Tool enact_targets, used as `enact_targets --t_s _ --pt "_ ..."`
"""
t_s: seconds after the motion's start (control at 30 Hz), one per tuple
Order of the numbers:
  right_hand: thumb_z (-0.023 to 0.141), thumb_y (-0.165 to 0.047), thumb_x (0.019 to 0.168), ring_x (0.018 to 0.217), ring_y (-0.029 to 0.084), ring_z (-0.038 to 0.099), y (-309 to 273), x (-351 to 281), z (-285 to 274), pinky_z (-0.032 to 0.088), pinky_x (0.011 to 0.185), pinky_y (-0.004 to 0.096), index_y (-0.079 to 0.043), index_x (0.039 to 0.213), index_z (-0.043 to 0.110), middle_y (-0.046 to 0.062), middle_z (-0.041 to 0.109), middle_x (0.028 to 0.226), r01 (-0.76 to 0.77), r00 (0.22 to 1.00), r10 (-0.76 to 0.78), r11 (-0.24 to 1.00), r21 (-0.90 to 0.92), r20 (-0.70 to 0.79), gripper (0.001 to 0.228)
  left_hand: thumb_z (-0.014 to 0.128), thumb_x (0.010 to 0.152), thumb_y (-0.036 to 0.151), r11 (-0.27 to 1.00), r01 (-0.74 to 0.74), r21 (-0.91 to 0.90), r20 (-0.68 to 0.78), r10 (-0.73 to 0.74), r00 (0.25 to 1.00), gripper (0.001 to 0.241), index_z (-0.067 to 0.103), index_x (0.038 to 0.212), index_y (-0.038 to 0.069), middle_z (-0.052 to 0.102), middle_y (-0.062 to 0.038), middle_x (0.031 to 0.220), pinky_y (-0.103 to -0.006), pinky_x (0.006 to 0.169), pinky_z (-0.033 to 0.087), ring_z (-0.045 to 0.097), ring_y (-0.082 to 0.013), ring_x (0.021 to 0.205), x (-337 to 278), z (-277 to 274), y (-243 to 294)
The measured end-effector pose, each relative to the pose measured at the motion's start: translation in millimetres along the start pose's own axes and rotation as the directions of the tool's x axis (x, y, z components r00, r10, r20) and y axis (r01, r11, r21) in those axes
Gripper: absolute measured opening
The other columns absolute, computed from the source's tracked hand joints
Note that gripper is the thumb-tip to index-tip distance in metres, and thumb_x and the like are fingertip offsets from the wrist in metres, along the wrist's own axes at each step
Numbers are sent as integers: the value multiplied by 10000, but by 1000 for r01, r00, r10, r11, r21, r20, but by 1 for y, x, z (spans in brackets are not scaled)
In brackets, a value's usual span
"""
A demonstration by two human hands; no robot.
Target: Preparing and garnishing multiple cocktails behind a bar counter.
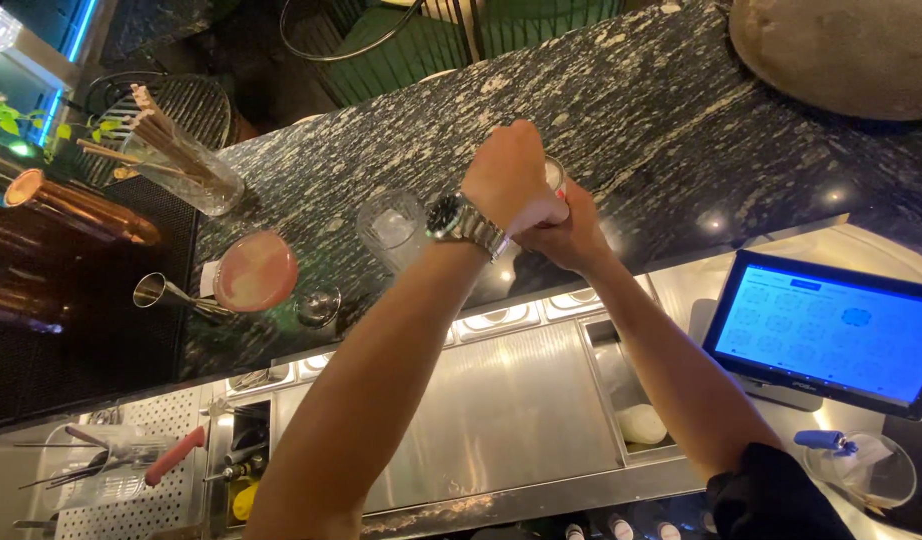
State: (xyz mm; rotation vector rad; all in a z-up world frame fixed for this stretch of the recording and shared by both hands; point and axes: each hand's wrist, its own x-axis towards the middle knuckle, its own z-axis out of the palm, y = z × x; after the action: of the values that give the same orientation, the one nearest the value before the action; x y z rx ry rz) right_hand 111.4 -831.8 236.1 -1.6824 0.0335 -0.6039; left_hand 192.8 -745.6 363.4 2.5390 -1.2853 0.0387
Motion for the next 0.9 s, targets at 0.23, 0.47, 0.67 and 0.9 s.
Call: enact_targets --t_s 0.23,0.47,0.67,0.9 --pt "861 -195 806 928 70 635 9 4 -2 559 804 280 -66 1224 653 32 723 1028 66 996 -73 992 109 55 484 888 537 404 998 63 23 112 -66 992 610 644 880 -38 690 -208 903 -398 814 602 727 -354 913 -2 -12 -2" --pt "892 -221 761 1006 125 711 -7 3 0 600 853 313 -50 1209 621 52 733 1117 169 986 -169 985 25 8 551 976 527 339 992 -72 -105 -82 63 995 642 606 934 9 710 -195 855 -453 756 571 707 -385 850 -23 -24 11" --pt "871 -208 791 965 94 672 -2 3 1 581 829 297 -53 1205 628 37 731 1078 148 989 -148 989 29 17 505 957 525 337 994 -93 -62 -94 87 992 584 630 861 -12 707 -211 833 -452 734 579 707 -394 834 -8 -15 0" --pt "845 -187 786 907 65 646 -4 4 3 575 779 276 -47 1190 625 5 714 1020 82 997 -82 996 41 -11 481 927 451 350 998 -54 15 17 53 998 566 633 765 -17 690 -218 814 -445 738 590 699 -400 835 4 -14 -1"
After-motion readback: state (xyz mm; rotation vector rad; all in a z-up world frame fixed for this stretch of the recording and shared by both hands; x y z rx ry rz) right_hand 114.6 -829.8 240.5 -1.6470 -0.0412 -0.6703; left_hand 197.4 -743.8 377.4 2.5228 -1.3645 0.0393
